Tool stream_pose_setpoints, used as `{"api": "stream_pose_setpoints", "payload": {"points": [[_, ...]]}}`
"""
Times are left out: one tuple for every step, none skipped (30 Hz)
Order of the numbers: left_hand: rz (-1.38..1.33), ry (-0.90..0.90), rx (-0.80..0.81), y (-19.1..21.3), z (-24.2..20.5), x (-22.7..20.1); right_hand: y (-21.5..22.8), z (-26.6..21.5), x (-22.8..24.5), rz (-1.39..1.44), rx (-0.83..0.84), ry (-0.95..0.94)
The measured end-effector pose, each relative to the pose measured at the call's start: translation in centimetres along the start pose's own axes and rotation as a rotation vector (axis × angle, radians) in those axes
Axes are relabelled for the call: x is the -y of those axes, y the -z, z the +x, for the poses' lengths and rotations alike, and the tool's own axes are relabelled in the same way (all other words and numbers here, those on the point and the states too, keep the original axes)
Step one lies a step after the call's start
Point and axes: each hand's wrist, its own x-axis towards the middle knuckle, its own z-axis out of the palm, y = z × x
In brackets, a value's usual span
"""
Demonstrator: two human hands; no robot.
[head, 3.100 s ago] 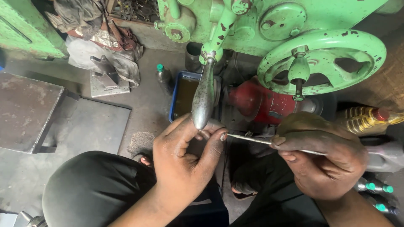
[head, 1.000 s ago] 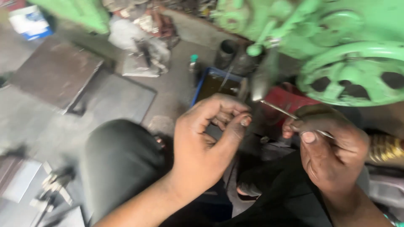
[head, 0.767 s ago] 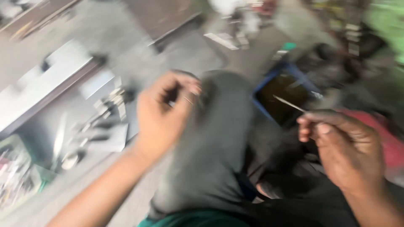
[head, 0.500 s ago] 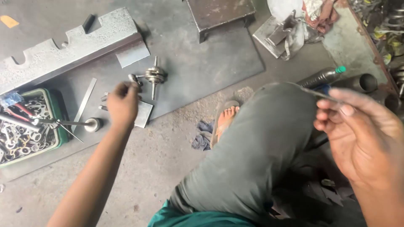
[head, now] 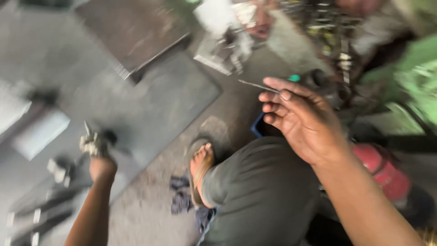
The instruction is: The person sits on the workshop floor and grinds the tip of a small metal rod against a spinning bench grinder, with sparks flying, repeatedly repositioning the rod. They then hold the ground rod up and turn it in both hands.
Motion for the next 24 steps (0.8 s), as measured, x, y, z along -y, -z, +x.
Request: {"api": "stream_pose_setpoints", "payload": {"points": [[0.018, -0.060, -0.003, -2.3, 1.5, 0.2, 2.1, -0.3, 0.0, 0.015, -0.041, 0.044], [0.022, -0.161, 0.058, -4.4, 3.4, 0.6, 4.2, -0.8, -0.1, 0.034, -0.144, 0.089], [0.015, -0.239, 0.119, -7.0, 4.5, 2.0, 6.0, -1.2, -0.2, 0.045, -0.226, 0.119], [0.023, -0.275, 0.116, -5.3, 2.1, -3.3, 8.2, -2.6, -1.3, 0.053, -0.247, 0.148], [-0.071, -0.236, 0.235, -4.2, -1.4, -7.6, 10.5, -4.5, -2.6, 0.003, -0.342, 0.114], [-0.163, -0.194, 0.354, -3.1, -5.0, -11.6, 12.6, -6.4, -4.0, -0.044, -0.436, 0.077], [-0.154, -0.210, 0.358, -3.6, -6.0, -16.2, 13.5, -8.7, -4.9, -0.039, -0.450, 0.087], [0.036, -0.499, 0.286, -4.2, -7.0, -20.7, 14.4, -11.0, -5.9, -0.070, -0.505, -0.069], [0.221, -0.784, 0.206, -4.9, -8.2, -25.3, 15.4, -13.0, -6.7, -0.103, -0.554, -0.226], [0.222, -0.799, 0.206, -4.9, -9.4, -30.8, 16.9, -14.5, -8.1, -0.101, -0.563, -0.215], [0.280, -1.021, 0.194, -5.2, -10.7, -36.4, 18.5, -16.1, -9.5, -0.078, -0.590, -0.306], [0.336, -1.244, 0.179, -5.6, -12.0, -42.0, 20.0, -17.5, -11.0, -0.053, -0.615, -0.396], [0.322, -1.251, 0.182, -6.7, -13.3, -47.8, 21.5, -17.3, -11.9, -0.064, -0.623, -0.391], [0.459, -1.363, 0.113, -7.8, -14.4, -53.7, 23.0, -17.1, -12.8, -0.004, -0.626, -0.441], [0.595, -1.467, 0.044, -8.8, -15.6, -59.2, 24.5, -16.9, -13.6, 0.054, -0.630, -0.497], [0.579, -1.470, 0.049, -9.8, -17.1, -62.9, 26.0, -16.6, -14.3, 0.041, -0.638, -0.498], [0.535, -1.535, 0.037, -10.8, -19.0, -67.9, 27.1, -16.2, -15.4, 0.076, -0.607, -0.458], [0.490, -1.599, 0.026, -11.7, -21.2, -72.8, 28.4, -15.7, -16.4, 0.109, -0.574, -0.417], [0.472, -1.639, 0.022, -15.0, -21.5, -76.7, 29.9, -15.3, -16.8, 0.105, -0.604, -0.385], [0.371, -1.650, -0.084, -18.3, -21.9, -80.6, 31.3, -14.9, -17.3, 0.094, -0.521, -0.299], [0.267, -1.628, -0.175, -21.7, -22.0, -83.1, 32.8, -15.1, -17.7, 0.073, -0.427, -0.239], [0.245, -1.638, -0.167, -21.2, -24.0, -84.5, 33.2, -14.0, -16.4, 0.058, -0.444, -0.235], [0.196, -1.669, -0.296, -21.0, -25.3, -83.9, 32.7, -13.7, -15.6, 0.094, -0.495, -0.213], [0.146, -1.695, -0.426, -20.6, -26.5, -83.2, 32.0, -13.4, -15.0, 0.128, -0.546, -0.191]]}}
